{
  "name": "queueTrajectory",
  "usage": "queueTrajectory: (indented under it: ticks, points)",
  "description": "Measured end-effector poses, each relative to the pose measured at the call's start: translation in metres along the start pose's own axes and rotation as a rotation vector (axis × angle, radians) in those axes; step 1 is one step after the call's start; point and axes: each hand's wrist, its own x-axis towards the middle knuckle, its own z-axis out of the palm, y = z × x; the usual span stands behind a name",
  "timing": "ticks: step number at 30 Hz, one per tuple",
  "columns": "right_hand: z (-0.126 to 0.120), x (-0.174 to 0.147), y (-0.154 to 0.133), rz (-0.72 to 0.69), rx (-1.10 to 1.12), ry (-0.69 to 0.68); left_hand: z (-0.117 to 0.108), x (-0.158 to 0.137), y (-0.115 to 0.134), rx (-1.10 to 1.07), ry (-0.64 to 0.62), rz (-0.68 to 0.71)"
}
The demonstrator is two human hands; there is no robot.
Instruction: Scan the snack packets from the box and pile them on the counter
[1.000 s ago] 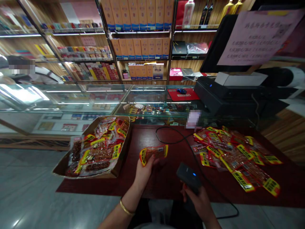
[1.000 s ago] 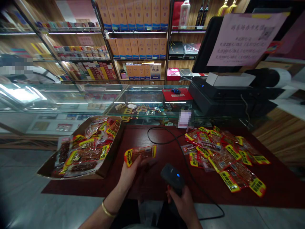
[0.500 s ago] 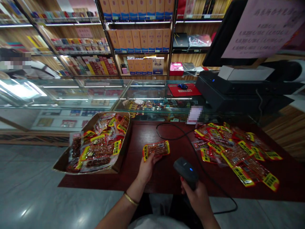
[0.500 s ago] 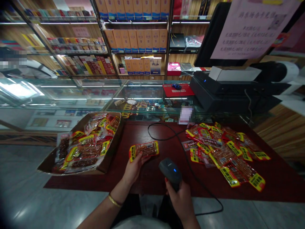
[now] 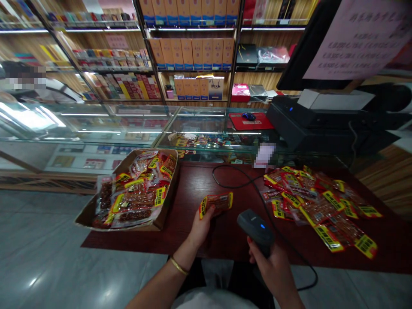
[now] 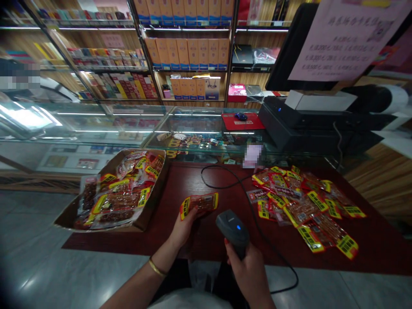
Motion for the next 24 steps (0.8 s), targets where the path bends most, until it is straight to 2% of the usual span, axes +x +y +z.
queueTrajectory:
  ticks: [5,11,13,17,20,24]
  points:
    - [0.001,0.004,-0.004,0.031,-0.011,-0.009,-0.001,0.001,-0.001,0.048,0.034,-0.002]
    - [-0.001,0.007,0.004,0.038,0.018,0.008,-0.001,0.001,-0.002,-0.013,-0.005,-0.008]
    - [0.001,0.009,0.011,0.047,0.138,-0.007,-0.003,0.002,-0.004,-0.027,0.026,-0.007]
    - [0.007,0.013,0.030,0.081,0.562,-0.074,-0.001,0.007,-0.004,0.031,0.093,-0.064]
    - [0.007,0.014,0.044,0.055,0.688,-0.058,0.023,0.016,0.000,0.116,0.011,-0.046]
    - [0.004,0.012,0.054,0.012,0.836,-0.002,0.094,0.039,-0.004,0.156,-0.256,0.050]
